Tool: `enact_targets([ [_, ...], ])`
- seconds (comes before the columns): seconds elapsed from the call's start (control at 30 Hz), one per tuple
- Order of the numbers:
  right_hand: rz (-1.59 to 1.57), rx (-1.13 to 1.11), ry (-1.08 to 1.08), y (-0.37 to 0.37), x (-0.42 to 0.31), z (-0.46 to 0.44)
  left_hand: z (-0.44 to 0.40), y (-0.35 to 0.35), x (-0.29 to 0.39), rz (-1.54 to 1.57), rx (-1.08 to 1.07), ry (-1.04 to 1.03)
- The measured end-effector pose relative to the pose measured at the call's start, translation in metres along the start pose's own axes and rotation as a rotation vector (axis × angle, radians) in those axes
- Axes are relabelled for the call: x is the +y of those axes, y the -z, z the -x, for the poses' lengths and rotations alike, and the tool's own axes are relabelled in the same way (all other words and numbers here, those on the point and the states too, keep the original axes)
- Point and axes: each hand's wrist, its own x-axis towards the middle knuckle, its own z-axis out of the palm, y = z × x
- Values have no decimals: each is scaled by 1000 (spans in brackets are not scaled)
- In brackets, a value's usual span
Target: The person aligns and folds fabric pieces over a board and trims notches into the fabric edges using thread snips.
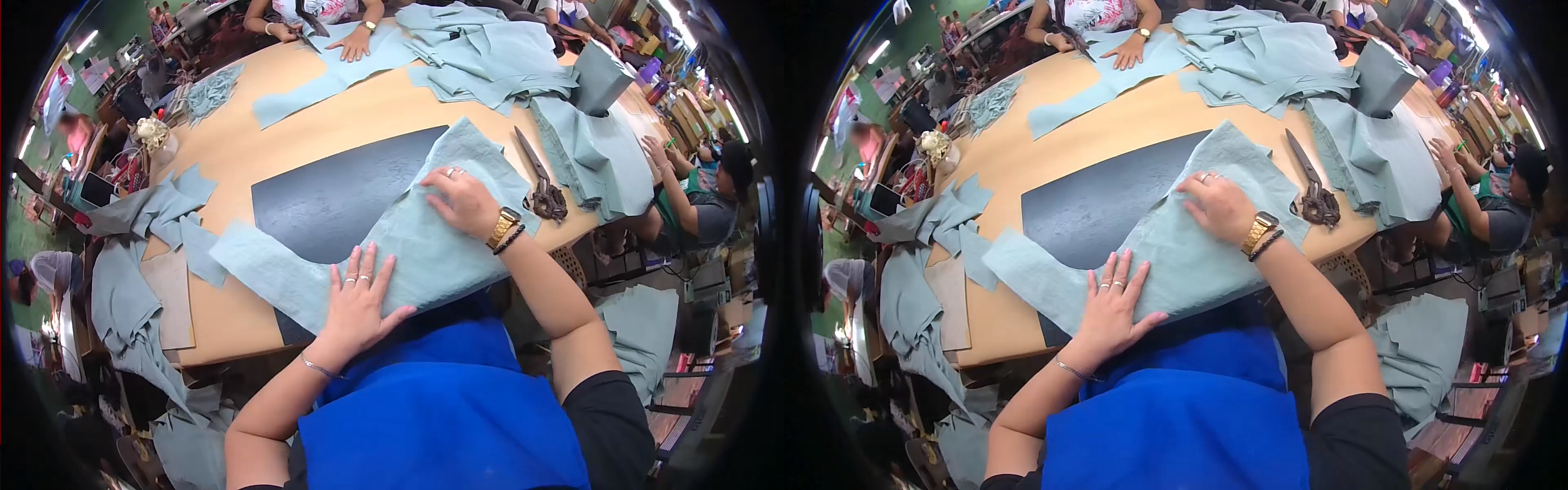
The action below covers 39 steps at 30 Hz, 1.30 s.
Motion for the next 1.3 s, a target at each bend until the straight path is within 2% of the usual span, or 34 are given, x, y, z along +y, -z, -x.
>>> enact_targets([
  [0.07, -3, 32, 144, -9, 1, -1, -4, -1, 3, -2, 105, 30],
  [0.13, -10, 38, 173, -18, 5, -1, -30, -3, -7, 18, 286, 65],
  [0.23, 32, 20, 190, -28, 10, 0, -59, -6, -27, 235, 285, 159],
  [0.27, 55, 10, 190, -30, 13, 0, -62, -6, -30, 192, 416, 84],
  [0.37, 93, -15, 211, -33, 15, 2, -57, -8, -33, 362, 368, 100],
  [0.47, 146, -32, 194, -30, 11, 4, -48, -9, -31, 322, 458, 53],
  [0.57, 185, -79, 188, -35, 15, 5, -43, -9, -30, 263, 437, 61],
  [0.67, 358, -280, 174, -7, -25, 5, -42, -10, -30, 236, 421, 45],
  [0.77, 424, -307, 139, -11, -30, 11, -42, -11, -29, 212, 422, 44],
  [0.87, 482, -226, 2, -9, -19, 7, -41, -11, -28, 208, 435, 45],
  [0.97, 455, -86, 2, -19, -16, 6, -42, -12, -29, 199, 437, 35],
  [1.1, 147, -184, 202, -33, -60, 18, -38, -8, -32, 259, 421, 47],
  [1.3, 239, -252, 170, -34, -66, 21, -9, 3, -48, 280, 353, 33],
])
